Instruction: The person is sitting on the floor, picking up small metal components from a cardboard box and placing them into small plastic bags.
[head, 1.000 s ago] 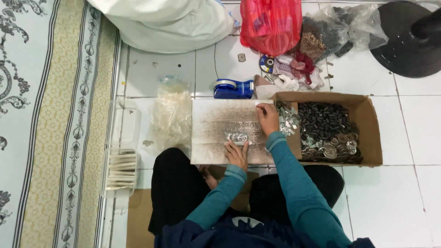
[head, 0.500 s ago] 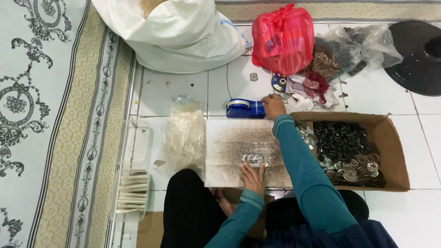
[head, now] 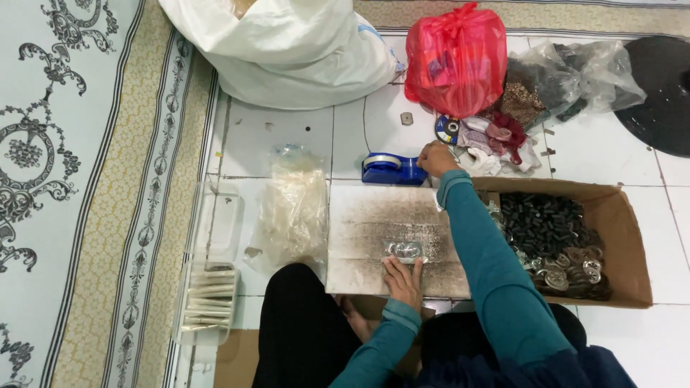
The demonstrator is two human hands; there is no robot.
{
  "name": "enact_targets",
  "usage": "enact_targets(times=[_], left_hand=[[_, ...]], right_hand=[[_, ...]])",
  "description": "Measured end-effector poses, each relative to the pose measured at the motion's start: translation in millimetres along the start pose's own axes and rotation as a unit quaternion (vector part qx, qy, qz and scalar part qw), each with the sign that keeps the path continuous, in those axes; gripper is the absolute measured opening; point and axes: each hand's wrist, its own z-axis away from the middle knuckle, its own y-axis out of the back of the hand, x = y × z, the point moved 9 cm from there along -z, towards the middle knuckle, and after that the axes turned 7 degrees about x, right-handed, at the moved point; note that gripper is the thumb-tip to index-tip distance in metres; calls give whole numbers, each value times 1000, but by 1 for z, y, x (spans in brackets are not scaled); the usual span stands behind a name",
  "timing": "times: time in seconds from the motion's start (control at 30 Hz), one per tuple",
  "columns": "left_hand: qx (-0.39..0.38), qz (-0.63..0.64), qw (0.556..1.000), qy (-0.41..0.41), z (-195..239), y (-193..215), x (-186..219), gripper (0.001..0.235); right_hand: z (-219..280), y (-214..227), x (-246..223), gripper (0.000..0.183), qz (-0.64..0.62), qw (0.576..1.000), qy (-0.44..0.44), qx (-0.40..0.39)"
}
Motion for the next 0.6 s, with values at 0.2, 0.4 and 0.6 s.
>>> enact_targets(times=[0.2,0.4,0.6], left_hand=[[-13,4,1000,-1,0,4,-2,60],[-11,-7,1000,-17,-2,9,-3,62],[0,5,1000,-3,-4,14,-7,61]], right_hand=[[-5,22,-24,19,-3,999,44,-21],[3,30,-31,20,-14,997,28,-71],[6,23,-17,24,-52,997,10,-61]])
